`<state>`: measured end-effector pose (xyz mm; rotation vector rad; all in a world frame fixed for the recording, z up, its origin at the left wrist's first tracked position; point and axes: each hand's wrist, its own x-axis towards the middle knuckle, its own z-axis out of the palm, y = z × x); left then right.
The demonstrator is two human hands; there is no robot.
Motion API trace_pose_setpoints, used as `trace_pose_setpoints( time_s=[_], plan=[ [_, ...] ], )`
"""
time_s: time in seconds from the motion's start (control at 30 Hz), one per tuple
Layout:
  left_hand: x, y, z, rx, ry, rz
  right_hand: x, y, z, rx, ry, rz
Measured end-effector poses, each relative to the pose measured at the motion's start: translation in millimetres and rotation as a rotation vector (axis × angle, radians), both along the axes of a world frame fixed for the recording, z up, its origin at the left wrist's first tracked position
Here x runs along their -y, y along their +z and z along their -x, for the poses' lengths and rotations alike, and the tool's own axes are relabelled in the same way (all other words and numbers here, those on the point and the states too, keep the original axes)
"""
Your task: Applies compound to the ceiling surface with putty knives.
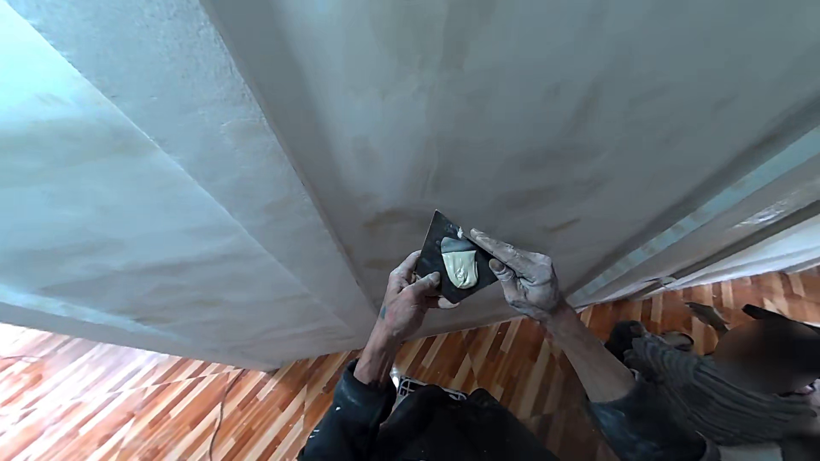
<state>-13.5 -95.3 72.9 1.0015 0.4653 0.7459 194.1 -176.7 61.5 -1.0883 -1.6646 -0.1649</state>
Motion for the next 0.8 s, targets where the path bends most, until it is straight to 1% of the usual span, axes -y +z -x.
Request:
trace_pose_setpoints(
  time_s=[0.13,0.3,0.37,0.43,0.47,0.5,0.53,0.57,0.6,0.63,0.67,0.7,0.73,0.8],
  plan=[
    [-1.2,-6.7,1.2,0.041,-0.011,0.04,7.4,0.7,-10.9,0.158,-0.109,0.129],
    [-6.8,-15.4,3.4,0.051,-0.032,0.055,18.0,7.8,-21.8,0.291,-0.164,0.334],
    [-8.4,-17.6,4.3,0.042,-0.023,0.023,22.2,15.4,-25.4,0.353,-0.205,0.434],
    [-10.9,-20.3,4.7,0.026,0.014,-0.069,25.5,20.6,-30.5,0.347,-0.327,0.434],
    [-12.4,-22.5,4.4,0.007,0.054,-0.138,26.7,22.5,-32.7,0.276,-0.417,0.382],
    [-13.8,-25.2,3.6,-0.02,0.104,-0.221,26.6,24.8,-33.0,0.15,-0.506,0.304],
    [-14.2,-27.3,2.0,-0.052,0.161,-0.314,25.2,27.8,-29.4,-0.048,-0.563,0.231],
    [-13.5,-29.4,-0.2,-0.081,0.219,-0.402,23.8,31.8,-20.7,-0.318,-0.55,0.193],
    [-12.9,-32.5,-2.8,-0.103,0.279,-0.491,22.9,36.8,-6.8,-0.645,-0.449,0.219],
    [-12.6,-35.8,-5.8,-0.111,0.332,-0.571,22.9,42.2,9.2,-0.981,-0.299,0.278],
    [-12.4,-38.7,-8.6,-0.114,0.373,-0.639,20.4,44.7,24.5,-1.248,-0.189,0.325],
    [-11.6,-40.7,-11.1,-0.113,0.403,-0.695,17.2,44.7,37.8,-1.433,-0.132,0.386],
    [-10.5,-41.7,-13.0,-0.115,0.426,-0.745,14.5,43.8,48.1,-1.556,-0.1,0.454],
    [-9.0,-43.0,-15.2,-0.116,0.457,-0.84,7.9,40.4,59.0,-1.698,-0.048,0.523]
  ],
)
